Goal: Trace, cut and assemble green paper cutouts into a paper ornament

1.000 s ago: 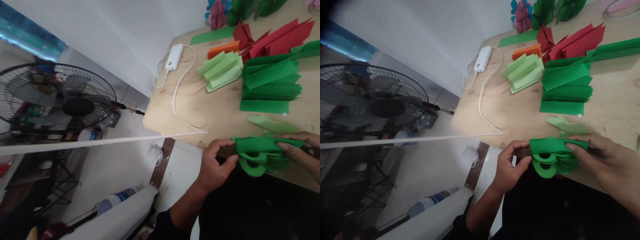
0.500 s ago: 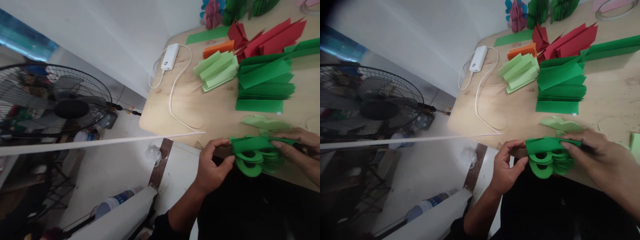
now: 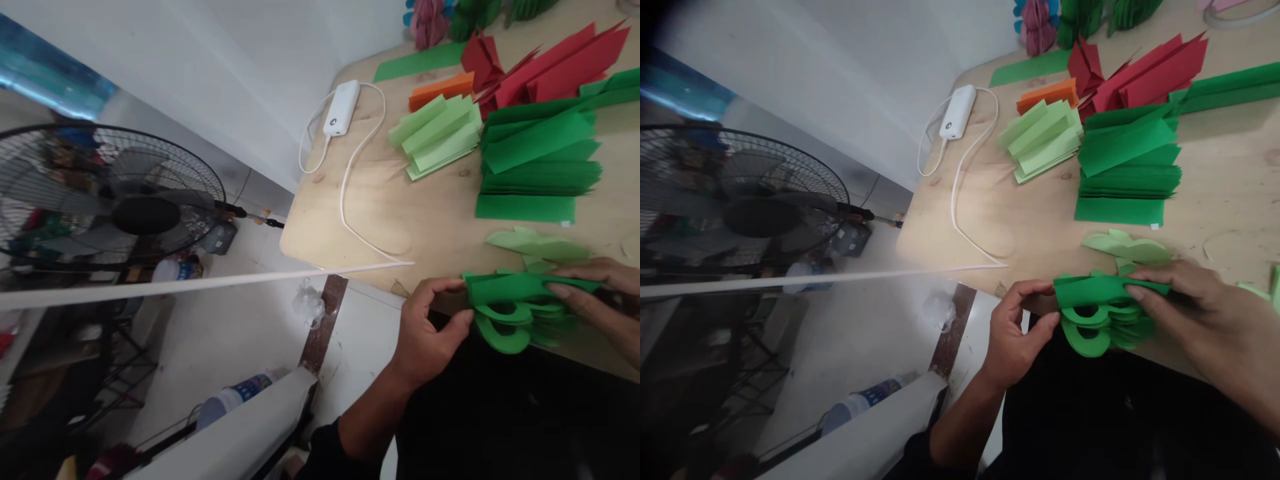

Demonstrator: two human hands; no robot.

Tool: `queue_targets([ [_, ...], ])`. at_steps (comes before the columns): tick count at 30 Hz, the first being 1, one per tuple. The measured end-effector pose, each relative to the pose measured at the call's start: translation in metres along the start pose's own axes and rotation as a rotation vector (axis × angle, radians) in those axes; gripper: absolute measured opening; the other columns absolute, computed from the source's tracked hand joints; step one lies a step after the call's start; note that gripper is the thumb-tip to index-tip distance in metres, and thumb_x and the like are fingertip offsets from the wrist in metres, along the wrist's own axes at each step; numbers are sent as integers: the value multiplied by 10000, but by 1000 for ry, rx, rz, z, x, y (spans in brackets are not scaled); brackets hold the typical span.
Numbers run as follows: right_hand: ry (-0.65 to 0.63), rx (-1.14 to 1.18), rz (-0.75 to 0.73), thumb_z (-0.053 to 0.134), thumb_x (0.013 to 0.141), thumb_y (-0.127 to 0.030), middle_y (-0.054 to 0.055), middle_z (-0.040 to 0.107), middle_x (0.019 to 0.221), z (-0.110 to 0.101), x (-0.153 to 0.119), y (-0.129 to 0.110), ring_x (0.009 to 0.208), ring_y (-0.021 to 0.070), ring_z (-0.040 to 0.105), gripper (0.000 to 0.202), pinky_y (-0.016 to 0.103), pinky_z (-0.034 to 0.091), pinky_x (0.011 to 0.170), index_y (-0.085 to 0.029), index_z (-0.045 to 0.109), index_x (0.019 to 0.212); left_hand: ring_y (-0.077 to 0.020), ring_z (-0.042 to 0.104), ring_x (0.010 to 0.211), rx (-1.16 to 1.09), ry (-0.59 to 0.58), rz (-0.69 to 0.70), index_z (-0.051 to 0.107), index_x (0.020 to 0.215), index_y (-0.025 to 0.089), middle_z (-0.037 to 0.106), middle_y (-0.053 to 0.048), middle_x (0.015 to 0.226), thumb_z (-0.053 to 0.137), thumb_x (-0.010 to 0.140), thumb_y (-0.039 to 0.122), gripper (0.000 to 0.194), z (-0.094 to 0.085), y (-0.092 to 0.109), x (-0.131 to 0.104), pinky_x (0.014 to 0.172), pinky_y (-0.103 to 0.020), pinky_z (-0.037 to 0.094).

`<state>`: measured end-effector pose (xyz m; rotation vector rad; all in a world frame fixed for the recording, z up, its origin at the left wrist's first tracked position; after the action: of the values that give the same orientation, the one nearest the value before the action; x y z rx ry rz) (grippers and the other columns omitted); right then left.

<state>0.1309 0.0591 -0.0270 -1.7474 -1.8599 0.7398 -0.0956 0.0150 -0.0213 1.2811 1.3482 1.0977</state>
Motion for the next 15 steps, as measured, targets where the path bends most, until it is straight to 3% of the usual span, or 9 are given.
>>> queue_targets([
  [6, -5, 26, 5, 464, 657, -761, -17, 729, 874, -3, 3, -10, 777, 254, 677, 494, 464, 544, 689, -345, 702, 775, -161, 617, 985, -33, -5, 15, 573, 1101, 201, 651, -45, 1059, 644, 777, 168, 334, 0, -1, 0, 903, -320, 500],
  [10, -31, 17, 41, 471, 662, -753, -25, 722, 940, -1, 0, -1, 869, 268, 669, 480, 502, 532, 763, -365, 701, 828, -153, 601, 1015, -50, -12, 66, 555, 1132, 219, 633, -35, 1079, 652, 774, 157, 376, 0, 0, -1, 923, -310, 486],
  [15, -10, 20, 32, 483, 667, -736, -9, 722, 940, -2, -2, 0, 877, 277, 668, 472, 511, 531, 779, -347, 705, 816, -189, 582, 1075, -15, -71, 143, 592, 1023, 212, 610, -59, 1134, 634, 791, 185, 237, 0, 4, 1, 956, -366, 471],
])
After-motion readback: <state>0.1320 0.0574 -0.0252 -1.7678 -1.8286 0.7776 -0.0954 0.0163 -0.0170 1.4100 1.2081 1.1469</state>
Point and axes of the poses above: each hand's wrist, its own x-axis towards the middle knuckle, its own z-axis out of the palm, y = z × x, the point moved 2 cm from there along x, towards the middle knuckle
